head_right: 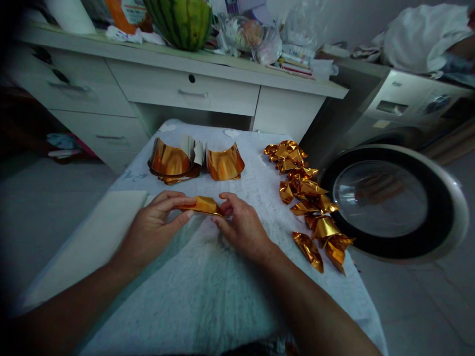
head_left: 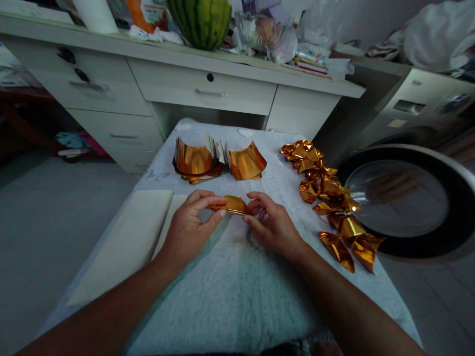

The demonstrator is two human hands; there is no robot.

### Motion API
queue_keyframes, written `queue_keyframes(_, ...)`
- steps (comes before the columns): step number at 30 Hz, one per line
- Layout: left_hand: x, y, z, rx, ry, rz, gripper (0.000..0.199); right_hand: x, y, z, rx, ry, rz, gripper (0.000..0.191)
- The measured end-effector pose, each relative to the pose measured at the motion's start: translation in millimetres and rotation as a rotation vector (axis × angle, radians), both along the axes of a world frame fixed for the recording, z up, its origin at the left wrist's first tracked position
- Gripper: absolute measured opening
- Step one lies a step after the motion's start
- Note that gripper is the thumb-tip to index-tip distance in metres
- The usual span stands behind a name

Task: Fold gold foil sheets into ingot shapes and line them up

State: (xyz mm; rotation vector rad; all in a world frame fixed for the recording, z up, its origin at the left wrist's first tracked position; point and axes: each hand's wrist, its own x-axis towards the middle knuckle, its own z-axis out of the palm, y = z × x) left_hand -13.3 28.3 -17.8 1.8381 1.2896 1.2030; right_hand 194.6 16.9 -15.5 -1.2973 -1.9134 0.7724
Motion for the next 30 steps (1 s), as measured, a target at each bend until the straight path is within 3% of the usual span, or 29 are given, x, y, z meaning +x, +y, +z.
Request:
queue_keyframes(3,1.8,-1.9,0.7,-0.012,0.032,-0.019,0.015,-2.0,0.2,1.3,0.002,0.006,-0.023,0.018)
queue_keyframes(5,2.5,-2.5,0.4,-0.018,0.042,-0.023,0.015,-2.2,-0.1,2.1,0.031,-0.006,-0.026,0.014)
queue_keyframes(10,2.8,-1.9,-1.1,-0.041,0.037,-0.026,0.018,-4.3,-1.8,0.3,0.121,-0.034,-0.014,0.031)
queue_keyframes(15,3.7,-2.0,-0.7,-0.035,0.045,-0.051,0.024,-7.3,-2.2,-0.7,0.084,-0.071,-0.058,0.020)
queue_keyframes(20,5.3,-3.8,-1.6,-0.008,0.117,-0.068,0.028,-7.6,-2.8,0.3,0.154,-0.122,-0.037,0.014)
queue_keyframes(26,5.5,-7.9,-1.7,0.016,0.241,-0.081,0.026,-9.8,-2.5,-2.2,0.224,-0.136,-0.030,0.022)
queue_keyframes(30,7.2,-9.0,-9.3,0.053,0.351,-0.062,0.037,-12.1,-3.6,-1.8,0.238,-0.145,-0.041,0.019)
